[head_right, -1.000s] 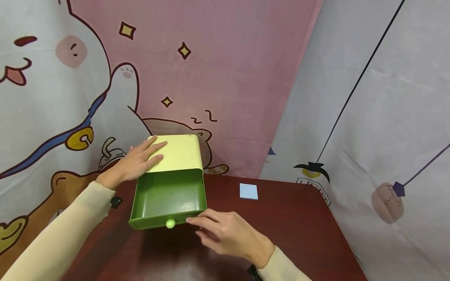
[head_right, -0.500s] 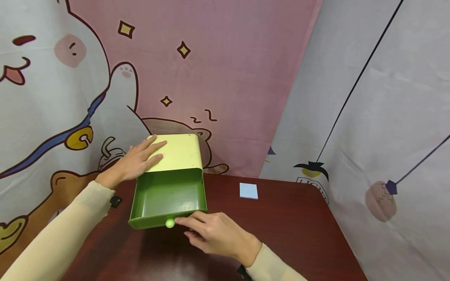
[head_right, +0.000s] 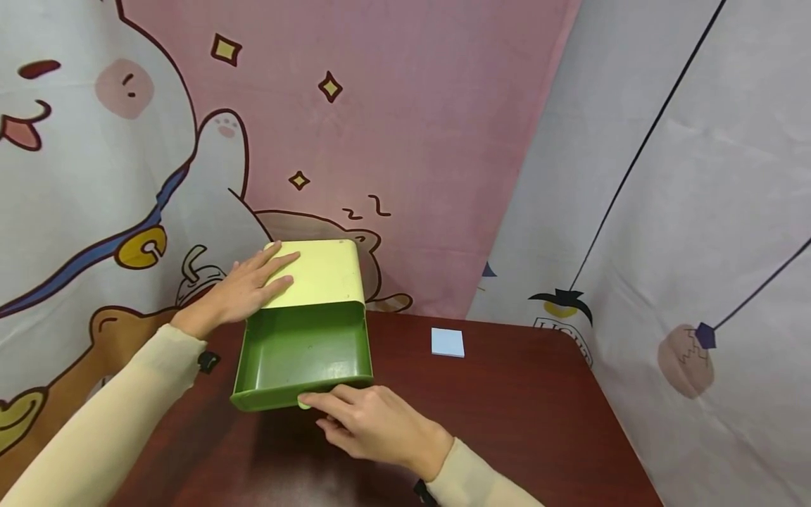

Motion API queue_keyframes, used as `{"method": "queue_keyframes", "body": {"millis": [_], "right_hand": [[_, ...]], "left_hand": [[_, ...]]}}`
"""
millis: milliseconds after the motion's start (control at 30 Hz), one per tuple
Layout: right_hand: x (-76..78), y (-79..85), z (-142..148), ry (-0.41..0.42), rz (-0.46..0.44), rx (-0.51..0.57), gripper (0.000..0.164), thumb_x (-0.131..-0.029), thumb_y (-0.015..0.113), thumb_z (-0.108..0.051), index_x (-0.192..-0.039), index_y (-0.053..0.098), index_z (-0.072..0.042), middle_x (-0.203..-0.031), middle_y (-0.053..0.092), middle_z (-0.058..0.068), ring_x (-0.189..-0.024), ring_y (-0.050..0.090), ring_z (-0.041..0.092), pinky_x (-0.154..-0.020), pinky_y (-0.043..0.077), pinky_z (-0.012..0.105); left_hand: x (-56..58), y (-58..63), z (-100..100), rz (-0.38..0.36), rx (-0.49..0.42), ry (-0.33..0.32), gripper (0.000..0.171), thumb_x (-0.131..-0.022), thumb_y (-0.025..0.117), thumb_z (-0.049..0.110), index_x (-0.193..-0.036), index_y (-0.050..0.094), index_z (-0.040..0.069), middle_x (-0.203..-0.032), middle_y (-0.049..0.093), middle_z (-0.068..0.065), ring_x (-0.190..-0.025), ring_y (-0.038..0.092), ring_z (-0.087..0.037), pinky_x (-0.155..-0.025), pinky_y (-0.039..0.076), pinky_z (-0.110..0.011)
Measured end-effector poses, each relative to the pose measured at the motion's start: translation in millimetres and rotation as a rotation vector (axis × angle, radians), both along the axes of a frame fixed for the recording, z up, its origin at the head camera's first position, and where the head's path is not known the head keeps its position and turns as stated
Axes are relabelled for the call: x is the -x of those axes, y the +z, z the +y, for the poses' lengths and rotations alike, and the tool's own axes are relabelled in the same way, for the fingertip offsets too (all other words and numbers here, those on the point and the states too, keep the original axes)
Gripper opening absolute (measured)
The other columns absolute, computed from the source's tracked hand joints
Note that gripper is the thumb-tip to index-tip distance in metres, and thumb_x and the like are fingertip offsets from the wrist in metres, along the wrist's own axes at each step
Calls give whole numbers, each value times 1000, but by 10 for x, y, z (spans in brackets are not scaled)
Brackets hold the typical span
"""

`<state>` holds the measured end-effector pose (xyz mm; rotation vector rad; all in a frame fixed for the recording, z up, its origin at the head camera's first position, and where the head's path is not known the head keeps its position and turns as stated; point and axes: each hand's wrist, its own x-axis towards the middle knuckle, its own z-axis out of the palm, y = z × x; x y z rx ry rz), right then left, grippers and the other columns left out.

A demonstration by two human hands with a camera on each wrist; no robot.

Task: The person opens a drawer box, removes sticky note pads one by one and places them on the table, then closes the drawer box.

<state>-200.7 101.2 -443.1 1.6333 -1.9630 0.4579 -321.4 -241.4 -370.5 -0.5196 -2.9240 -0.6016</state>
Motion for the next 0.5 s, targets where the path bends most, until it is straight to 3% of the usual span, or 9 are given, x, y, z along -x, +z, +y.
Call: {"method": "queue_keyframes", "body": {"millis": [500], "right_hand": [[-41, -12, -89, -19, 2, -12, 55, -99, 91, -9, -151, 73, -12, -107, 82, -8, -75, 67, -5, -73, 47, -2]], "left_hand": [[-17, -10, 13, -2, -5, 5, 73, -124, 33, 66, -188, 29, 32, -199, 6, -17, -181, 10, -59, -136, 2, -93]]}}
